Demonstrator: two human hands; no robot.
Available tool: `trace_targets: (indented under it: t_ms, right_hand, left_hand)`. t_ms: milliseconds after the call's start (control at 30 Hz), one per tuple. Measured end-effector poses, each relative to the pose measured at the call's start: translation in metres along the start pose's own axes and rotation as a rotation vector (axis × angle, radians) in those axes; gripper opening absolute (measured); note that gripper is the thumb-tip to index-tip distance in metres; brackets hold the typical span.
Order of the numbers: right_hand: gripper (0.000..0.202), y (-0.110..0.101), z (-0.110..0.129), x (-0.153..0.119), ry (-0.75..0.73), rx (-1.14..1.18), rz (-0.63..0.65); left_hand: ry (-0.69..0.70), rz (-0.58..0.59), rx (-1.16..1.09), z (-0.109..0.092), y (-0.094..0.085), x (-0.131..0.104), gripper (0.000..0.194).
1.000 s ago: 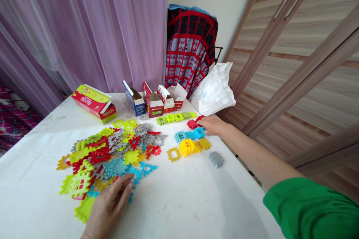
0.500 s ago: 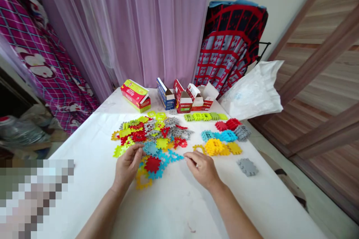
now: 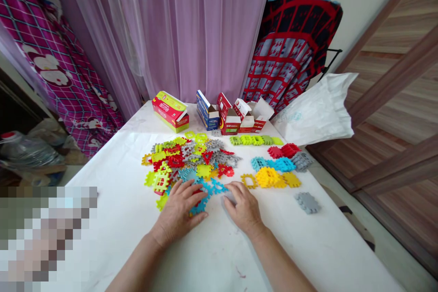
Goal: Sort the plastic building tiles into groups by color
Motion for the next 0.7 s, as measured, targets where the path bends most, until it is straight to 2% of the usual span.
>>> trace_targets:
  t_ms: [67, 133, 300, 433, 700]
  right_hand:
    - [0.029, 0.000, 0.001, 0.001, -0.002, 0.007, 0.018]
    - [0.032, 0.000, 0.002, 0.002, 0.003, 0.009, 0.041]
    - [0.024, 0.002, 0.003, 0.004, 0.027, -0.016, 0.096]
    - [0.018, 0.003, 0.000, 0.004, 0.048, -0.039, 0.090]
    - [0.014, 0.004, -0.004, 0.000, 0.083, -0.073, 0.062]
  left_hand:
    - [0.020, 0.062, 0.058, -0.001, 0.007, -0.002, 0.039]
    - [0.013, 0.080, 0.087, 0.001, 0.010, -0.002, 0.031]
    - [-0.036, 0.023, 0.127, 0.008, 0.006, 0.000, 0.017]
    - [-0.033, 0.010, 0.147, 0.007, 0.003, 0.001, 0.019]
    - [-0.126, 0.003, 0.164, 0.013, 0.000, 0.003, 0.021]
Point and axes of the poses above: each hand's wrist, its own x-axis towards the middle knuckle, its own y-axis out of the palm, z = x × y, the point moved 1 cm from there along x, towards the middle knuckle, and after that the axes turned 15 degrees about -y, right-handed, at the moved point
